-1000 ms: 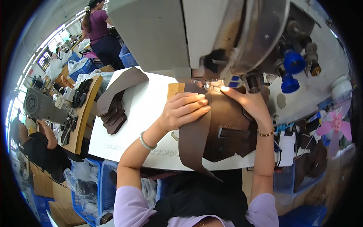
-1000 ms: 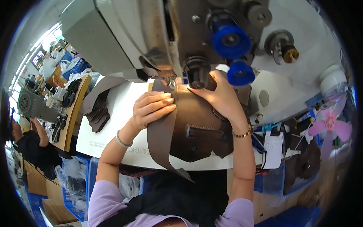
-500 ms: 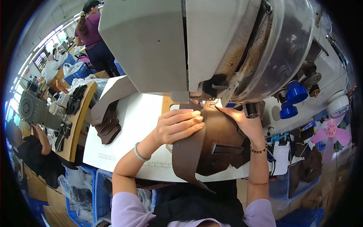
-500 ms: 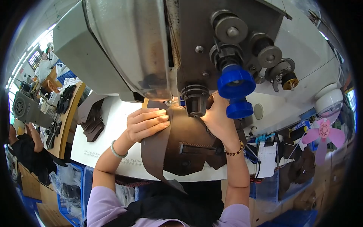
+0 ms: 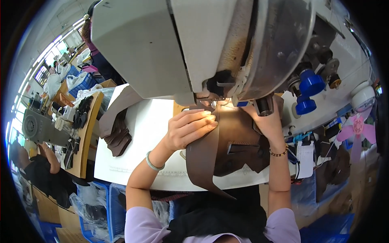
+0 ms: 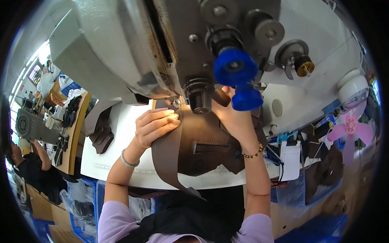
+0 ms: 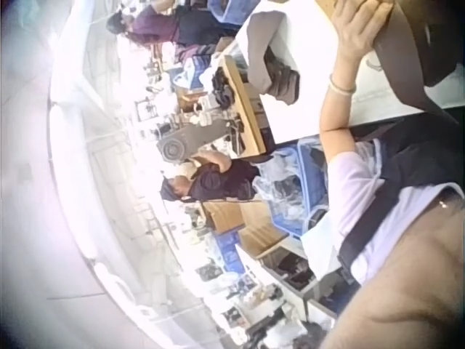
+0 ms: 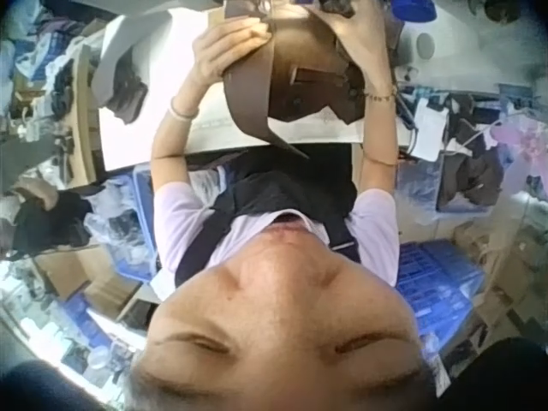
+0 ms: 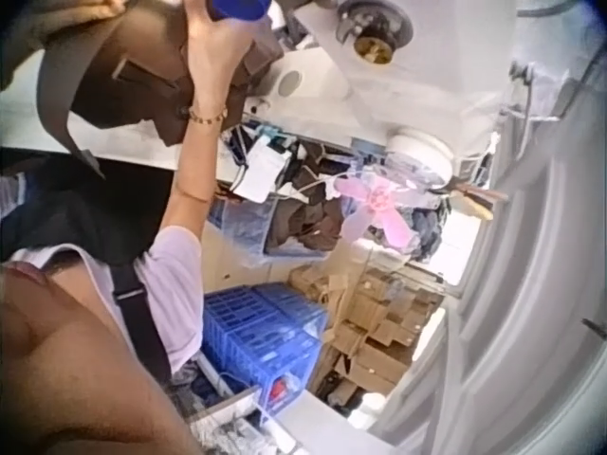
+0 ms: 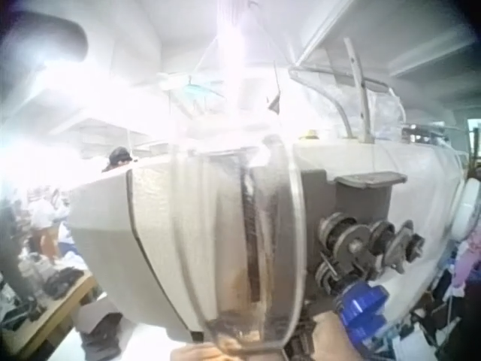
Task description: Stitching leather shoe components together using an industrial sewing machine.
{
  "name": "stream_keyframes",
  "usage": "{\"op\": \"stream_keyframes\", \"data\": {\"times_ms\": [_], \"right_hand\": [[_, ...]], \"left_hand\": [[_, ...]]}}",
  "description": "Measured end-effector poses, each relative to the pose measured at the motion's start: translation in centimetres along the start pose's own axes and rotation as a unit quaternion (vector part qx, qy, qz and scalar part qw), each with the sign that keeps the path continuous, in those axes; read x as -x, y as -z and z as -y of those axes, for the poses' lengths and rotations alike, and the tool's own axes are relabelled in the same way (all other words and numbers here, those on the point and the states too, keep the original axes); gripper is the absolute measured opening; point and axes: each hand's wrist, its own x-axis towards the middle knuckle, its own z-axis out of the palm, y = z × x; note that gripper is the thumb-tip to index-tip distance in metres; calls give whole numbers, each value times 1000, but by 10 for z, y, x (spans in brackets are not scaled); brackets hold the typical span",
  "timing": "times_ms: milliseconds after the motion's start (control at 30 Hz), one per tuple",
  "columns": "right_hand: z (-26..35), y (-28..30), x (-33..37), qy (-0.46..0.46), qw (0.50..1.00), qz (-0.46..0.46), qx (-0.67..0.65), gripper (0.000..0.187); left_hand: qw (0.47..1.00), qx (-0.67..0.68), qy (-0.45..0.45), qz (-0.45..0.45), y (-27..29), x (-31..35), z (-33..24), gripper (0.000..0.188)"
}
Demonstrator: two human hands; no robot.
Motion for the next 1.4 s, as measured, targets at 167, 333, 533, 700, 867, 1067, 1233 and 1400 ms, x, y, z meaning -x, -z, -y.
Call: {"op": "stream_keyframes", "data": {"times_ms": [167,333,533,700,867,1067,1233,1400], "right_hand": [[-7,25,48,-108,913,7,-394,38],[-14,19,87,-227,781,223,-537,51],[0,3,83,-190,791,185,-551,39],[11,2,84,-183,789,181,-558,29],[16,3,86,-204,819,142,-517,26],[28,2,89,-213,837,96,-495,23],[37,1,91,-227,850,56,-472,21],[35,0,90,-208,858,61,-465,18]], "left_hand": [[1000,-1,27,-2,0,0,-1,18],[999,-3,39,-7,-2,2,-5,24],[999,22,27,8,4,0,-5,27],[998,17,-17,51,10,3,-9,24],[998,-9,-55,36,8,3,-8,22],[997,-13,-73,19,6,2,-6,23],[996,-9,-83,15,7,1,-6,17],[996,0,-85,19,9,0,-6,15]]}}
